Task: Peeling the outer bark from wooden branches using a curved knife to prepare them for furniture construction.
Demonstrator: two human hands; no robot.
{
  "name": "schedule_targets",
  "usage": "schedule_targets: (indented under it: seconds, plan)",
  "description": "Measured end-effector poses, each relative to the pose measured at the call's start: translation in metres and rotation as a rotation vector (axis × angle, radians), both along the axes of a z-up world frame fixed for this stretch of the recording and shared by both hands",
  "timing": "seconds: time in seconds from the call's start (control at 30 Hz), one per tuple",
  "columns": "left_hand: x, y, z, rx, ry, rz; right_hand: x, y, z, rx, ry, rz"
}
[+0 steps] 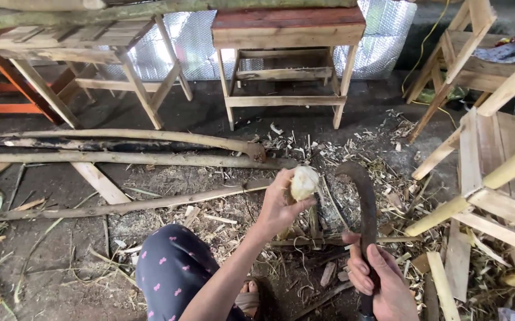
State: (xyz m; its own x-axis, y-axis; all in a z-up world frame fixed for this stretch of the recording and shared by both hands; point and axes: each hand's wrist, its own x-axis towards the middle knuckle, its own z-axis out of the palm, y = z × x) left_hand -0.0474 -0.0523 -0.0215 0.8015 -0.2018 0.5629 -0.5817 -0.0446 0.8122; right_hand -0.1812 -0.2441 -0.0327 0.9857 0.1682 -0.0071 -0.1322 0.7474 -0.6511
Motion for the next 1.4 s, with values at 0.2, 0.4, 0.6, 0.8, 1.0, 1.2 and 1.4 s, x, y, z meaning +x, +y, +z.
schedule_targets:
  seconds: [0.2,0.4,0.6,0.8,1.0,1.2,1.4]
  plan:
    - [-0.019,0.013,0.011,0.083,0.136,-0.412,-0.007,0.013,0.021,-0.106,-0.108,0.011]
    - [-0.026,0.020,-0.001,-0.064,0.297,-0.502,-0.004,0.030,0.013,-0.506,-0.067,-0.033]
    - [-0.022,0.022,-0.012,-0.206,0.278,-0.501,0.002,0.058,0.041,-0.500,-0.100,0.046]
    - [-0.013,0.029,-0.015,-0.280,0.181,-0.474,0.009,0.064,0.022,-0.464,0.011,0.058]
    - [-0.010,0.042,-0.005,-0.465,0.384,-0.429,0.013,0.075,0.041,-0.405,-0.032,0.105]
    - [-0.011,0.030,-0.021,-0.235,0.073,-0.351,0.015,0.080,0.033,-0.534,0.029,0.035]
    - [-0.022,0.017,-0.009,-0.204,0.056,-0.373,0.012,0.076,0.039,-0.683,-0.044,-0.052]
